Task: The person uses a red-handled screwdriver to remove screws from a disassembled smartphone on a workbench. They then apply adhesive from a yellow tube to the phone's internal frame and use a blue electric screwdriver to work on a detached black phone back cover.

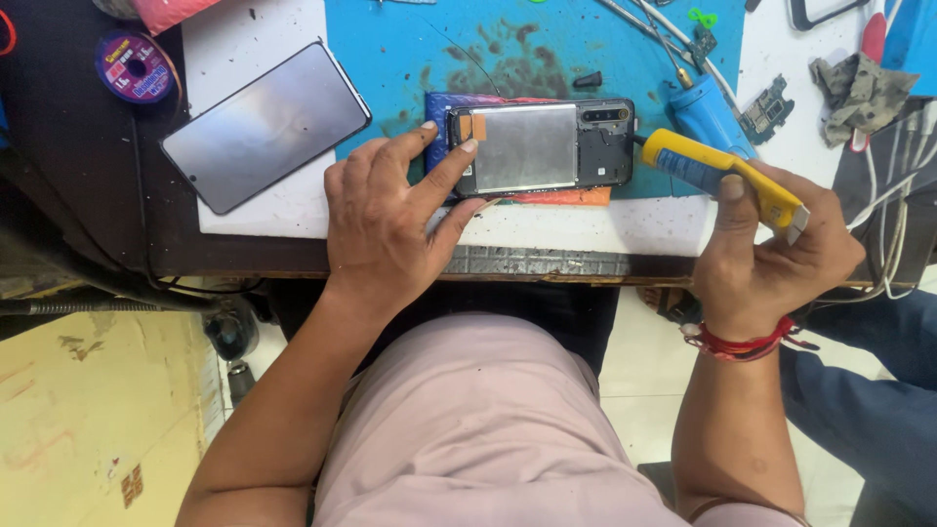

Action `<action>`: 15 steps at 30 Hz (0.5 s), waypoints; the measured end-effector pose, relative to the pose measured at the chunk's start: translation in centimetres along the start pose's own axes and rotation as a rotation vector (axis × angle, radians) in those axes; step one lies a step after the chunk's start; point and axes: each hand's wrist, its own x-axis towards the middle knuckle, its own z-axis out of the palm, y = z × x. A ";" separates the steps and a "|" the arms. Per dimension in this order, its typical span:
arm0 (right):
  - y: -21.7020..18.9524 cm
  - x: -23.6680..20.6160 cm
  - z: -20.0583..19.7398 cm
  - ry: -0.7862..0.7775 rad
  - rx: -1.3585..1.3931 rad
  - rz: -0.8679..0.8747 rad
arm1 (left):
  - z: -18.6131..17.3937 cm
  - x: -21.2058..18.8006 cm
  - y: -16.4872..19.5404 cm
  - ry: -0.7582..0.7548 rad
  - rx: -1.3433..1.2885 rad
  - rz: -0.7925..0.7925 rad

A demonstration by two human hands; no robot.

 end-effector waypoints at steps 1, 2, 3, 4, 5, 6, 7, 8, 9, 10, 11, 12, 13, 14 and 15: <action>0.1 0.1 0.0 0.003 -0.013 -0.001 | 0.0 0.0 0.0 0.003 -0.001 0.002; 0.3 0.1 0.0 0.002 -0.031 -0.027 | 0.0 0.0 0.0 0.006 -0.001 0.003; 0.4 0.2 0.0 -0.001 -0.048 -0.051 | 0.0 0.0 -0.1 0.006 0.002 0.003; 0.6 0.2 0.1 -0.002 -0.049 -0.059 | 0.0 0.0 -0.1 0.004 0.004 0.003; 0.7 0.2 0.2 -0.004 -0.050 -0.068 | 0.0 0.0 -0.1 0.002 0.004 0.004; 0.9 0.3 0.4 0.000 -0.035 -0.063 | 0.1 0.0 -0.1 -0.001 0.000 0.002; 1.0 0.4 0.5 0.004 -0.023 -0.059 | 0.1 0.0 -0.2 -0.005 -0.004 0.000; 1.1 0.5 0.7 0.008 -0.011 -0.054 | 0.1 0.0 -0.2 -0.009 -0.008 -0.002; 1.2 0.7 0.9 0.014 0.000 -0.051 | 0.2 0.0 -0.2 -0.009 -0.006 -0.001; 1.2 0.9 1.1 0.020 0.019 -0.049 | 0.2 0.0 -0.2 -0.009 -0.002 0.000; 1.2 1.1 1.3 0.025 0.038 -0.047 | 0.2 0.0 -0.2 -0.009 0.001 0.001; 1.2 1.4 1.5 0.029 0.063 -0.044 | 0.2 0.0 -0.2 -0.008 0.000 0.001; 1.1 1.5 1.7 0.033 0.089 -0.042 | 0.1 0.1 -0.2 -0.008 -0.001 0.001; 0.9 1.6 1.8 0.027 0.087 -0.042 | 0.1 0.1 -0.3 -0.008 -0.002 0.000; 0.8 1.7 2.0 0.022 0.086 -0.043 | 0.1 0.1 -0.3 -0.006 -0.002 -0.001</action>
